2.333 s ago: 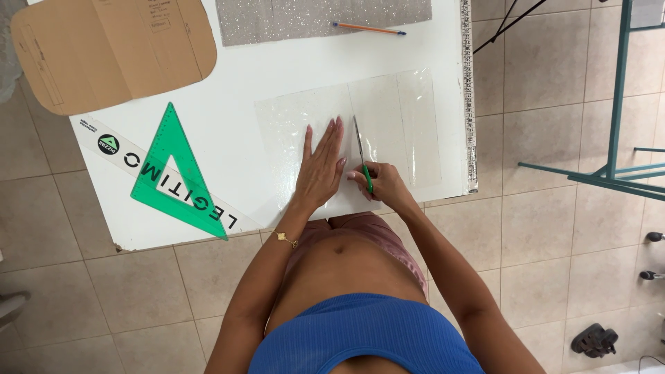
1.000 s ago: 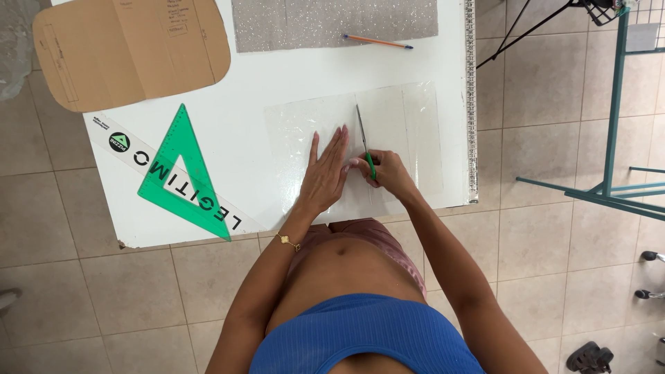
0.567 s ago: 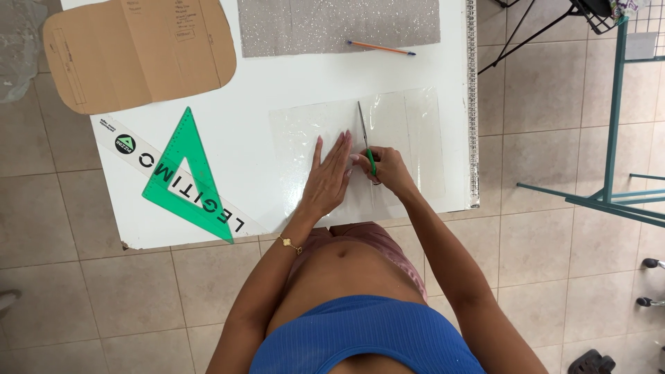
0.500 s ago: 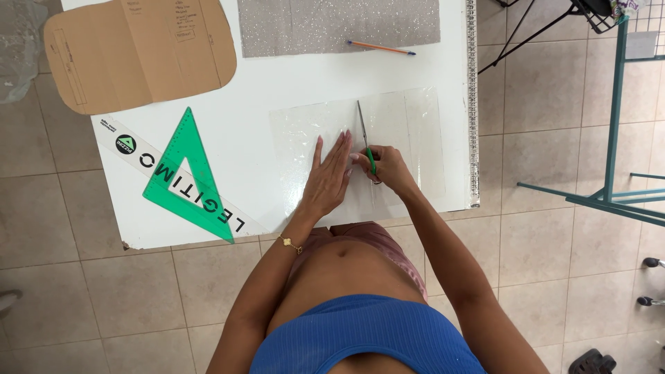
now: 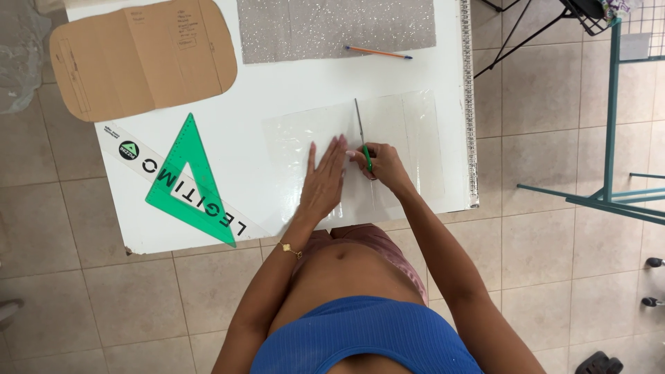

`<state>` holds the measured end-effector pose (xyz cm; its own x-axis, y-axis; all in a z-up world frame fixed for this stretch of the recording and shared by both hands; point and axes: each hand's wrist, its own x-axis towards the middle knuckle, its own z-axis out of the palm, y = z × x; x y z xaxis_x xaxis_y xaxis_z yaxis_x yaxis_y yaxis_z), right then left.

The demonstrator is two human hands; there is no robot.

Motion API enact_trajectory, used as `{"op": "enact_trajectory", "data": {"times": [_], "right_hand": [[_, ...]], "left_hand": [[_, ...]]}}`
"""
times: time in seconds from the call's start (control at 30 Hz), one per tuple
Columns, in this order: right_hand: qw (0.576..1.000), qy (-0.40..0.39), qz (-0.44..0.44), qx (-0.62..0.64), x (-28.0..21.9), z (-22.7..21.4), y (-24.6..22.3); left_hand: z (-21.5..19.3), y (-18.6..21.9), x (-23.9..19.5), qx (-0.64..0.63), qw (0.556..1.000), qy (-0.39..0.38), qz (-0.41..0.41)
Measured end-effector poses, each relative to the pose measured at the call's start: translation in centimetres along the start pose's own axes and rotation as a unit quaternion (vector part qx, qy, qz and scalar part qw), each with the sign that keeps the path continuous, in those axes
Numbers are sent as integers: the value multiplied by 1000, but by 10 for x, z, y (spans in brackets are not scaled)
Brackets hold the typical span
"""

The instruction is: The person is using scissors and a triangle ruler to measure and cut pieces of transparent plastic and glittery fabric on a work table.

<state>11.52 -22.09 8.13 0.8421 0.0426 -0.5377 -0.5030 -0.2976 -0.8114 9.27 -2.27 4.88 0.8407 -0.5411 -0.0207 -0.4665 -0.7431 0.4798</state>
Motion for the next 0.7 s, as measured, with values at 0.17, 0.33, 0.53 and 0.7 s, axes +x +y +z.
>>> {"op": "enact_trajectory", "data": {"times": [0.17, 0.33, 0.53, 0.7], "right_hand": [[997, 43, -42, 38, -47, -9, 4], [969, 227, -43, 86, -111, -27, 38], [960, 275, -43, 31, -173, -24, 26], [963, 259, -34, 74, -178, -26, 29]], "left_hand": [[-3, -39, -7, 35, 998, 52, -8], [-21, -40, -1, 33, 984, 166, 54], [14, 43, -9, -404, 904, 125, -64], [32, 69, -14, -563, 806, 50, -175]]}}
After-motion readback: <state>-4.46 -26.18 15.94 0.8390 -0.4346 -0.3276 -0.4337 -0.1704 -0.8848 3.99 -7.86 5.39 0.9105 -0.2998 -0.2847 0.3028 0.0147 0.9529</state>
